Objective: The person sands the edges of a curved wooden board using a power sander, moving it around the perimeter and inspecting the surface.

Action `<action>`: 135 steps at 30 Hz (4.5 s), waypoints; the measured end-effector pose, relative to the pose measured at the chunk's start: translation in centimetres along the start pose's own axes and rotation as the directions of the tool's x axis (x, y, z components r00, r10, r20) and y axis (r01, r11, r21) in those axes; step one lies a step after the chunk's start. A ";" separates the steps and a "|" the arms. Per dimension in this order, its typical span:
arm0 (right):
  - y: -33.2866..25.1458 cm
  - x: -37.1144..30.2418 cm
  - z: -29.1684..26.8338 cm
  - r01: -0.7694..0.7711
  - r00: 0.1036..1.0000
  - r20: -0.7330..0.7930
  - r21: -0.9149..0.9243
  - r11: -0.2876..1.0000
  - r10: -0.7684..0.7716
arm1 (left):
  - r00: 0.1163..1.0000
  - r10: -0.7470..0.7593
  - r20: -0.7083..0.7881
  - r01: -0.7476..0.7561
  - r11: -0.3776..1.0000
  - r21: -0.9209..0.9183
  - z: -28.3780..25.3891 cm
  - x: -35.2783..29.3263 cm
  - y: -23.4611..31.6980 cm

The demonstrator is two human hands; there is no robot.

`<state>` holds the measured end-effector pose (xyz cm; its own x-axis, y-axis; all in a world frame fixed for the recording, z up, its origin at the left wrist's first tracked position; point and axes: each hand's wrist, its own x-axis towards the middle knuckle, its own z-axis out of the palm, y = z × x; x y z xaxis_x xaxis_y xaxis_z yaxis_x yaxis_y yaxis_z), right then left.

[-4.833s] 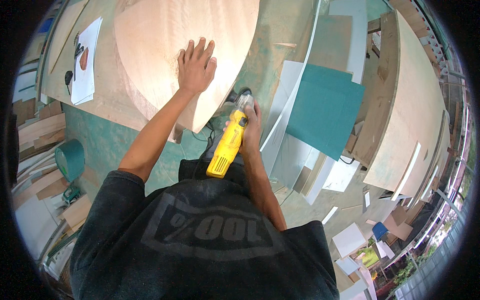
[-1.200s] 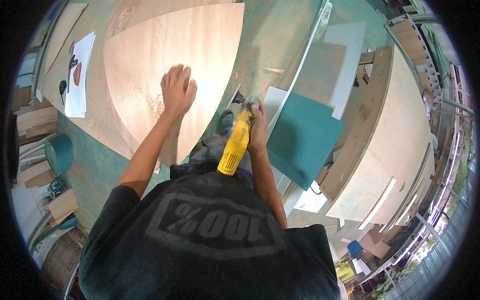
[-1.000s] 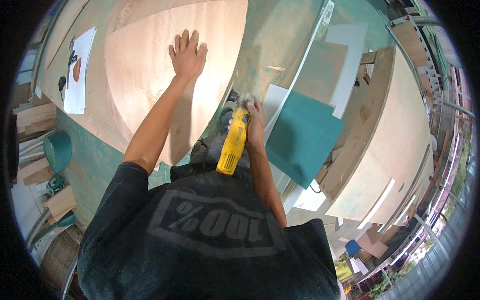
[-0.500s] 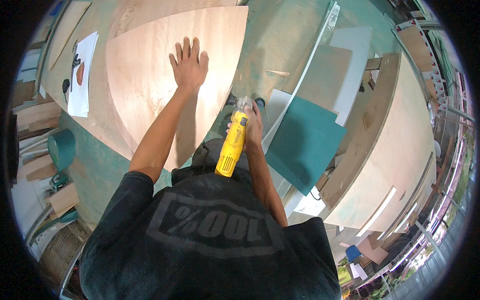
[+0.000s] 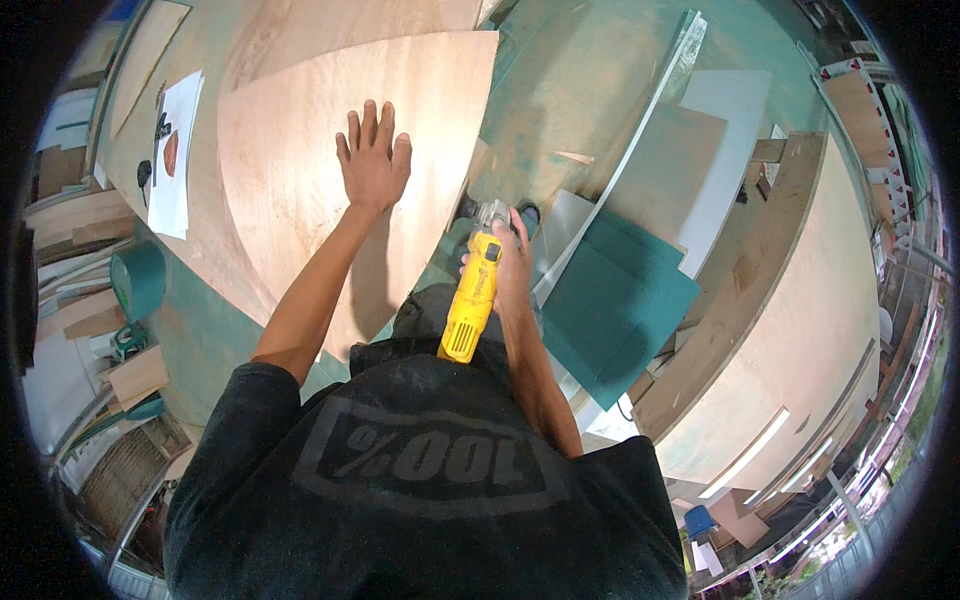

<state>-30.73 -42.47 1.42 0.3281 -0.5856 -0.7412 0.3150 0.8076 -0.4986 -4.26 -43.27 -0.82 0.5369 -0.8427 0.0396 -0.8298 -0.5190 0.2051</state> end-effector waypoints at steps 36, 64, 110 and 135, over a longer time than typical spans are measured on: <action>-12.5 10.0 4.0 0.081 0.974 0.222 -0.191 0.978 -0.038 | 0.998 -0.031 0.061 0.030 0.999 0.020 -0.8 -0.1 0.0; -13.9 11.3 4.5 0.152 0.959 0.273 -0.267 0.952 -0.077 | 0.998 -0.011 0.062 0.009 0.999 0.033 -0.6 -0.1 -0.2; -12.3 9.5 3.7 0.112 0.972 0.226 -0.229 0.967 -0.060 | 0.994 -0.029 0.110 0.027 0.999 0.022 -0.7 0.0 -0.4; -15.0 14.3 4.3 0.074 0.981 0.191 -0.220 0.973 -0.031 | 0.999 -0.033 0.043 0.035 0.998 -0.053 -0.8 0.4 -0.5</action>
<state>-26.93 -63.27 0.21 0.4821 -0.6130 -0.6259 0.1345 0.7577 -0.6386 -3.48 -43.26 -0.08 0.5570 -0.8305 -0.0096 -0.8010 -0.5402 0.2582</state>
